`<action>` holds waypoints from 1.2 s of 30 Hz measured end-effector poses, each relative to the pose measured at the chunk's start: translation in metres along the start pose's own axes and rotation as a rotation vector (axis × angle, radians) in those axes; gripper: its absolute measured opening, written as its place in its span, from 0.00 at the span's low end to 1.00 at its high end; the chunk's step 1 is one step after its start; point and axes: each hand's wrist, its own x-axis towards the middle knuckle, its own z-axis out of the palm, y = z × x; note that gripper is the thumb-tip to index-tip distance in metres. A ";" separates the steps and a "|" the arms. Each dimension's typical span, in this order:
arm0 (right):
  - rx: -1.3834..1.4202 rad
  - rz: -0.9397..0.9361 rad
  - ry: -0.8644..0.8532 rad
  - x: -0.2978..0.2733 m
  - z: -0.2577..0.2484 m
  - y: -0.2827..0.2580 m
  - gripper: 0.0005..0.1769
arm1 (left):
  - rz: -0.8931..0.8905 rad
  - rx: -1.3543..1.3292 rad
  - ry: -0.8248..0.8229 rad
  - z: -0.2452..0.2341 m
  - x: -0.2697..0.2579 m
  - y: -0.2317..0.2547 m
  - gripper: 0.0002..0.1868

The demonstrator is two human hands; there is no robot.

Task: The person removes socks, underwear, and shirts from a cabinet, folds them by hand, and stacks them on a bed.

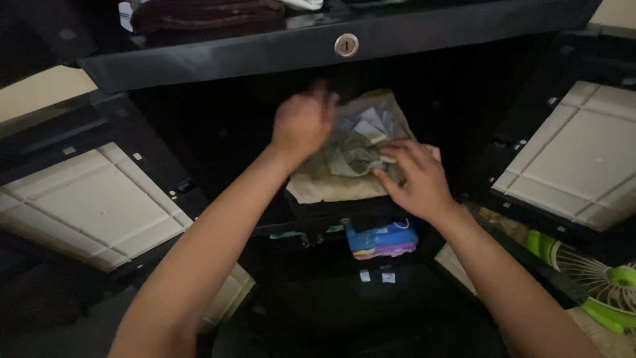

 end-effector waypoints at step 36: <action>1.540 1.002 0.182 -0.026 0.001 -0.069 0.31 | 0.124 -0.205 -0.408 -0.055 -0.029 0.056 0.24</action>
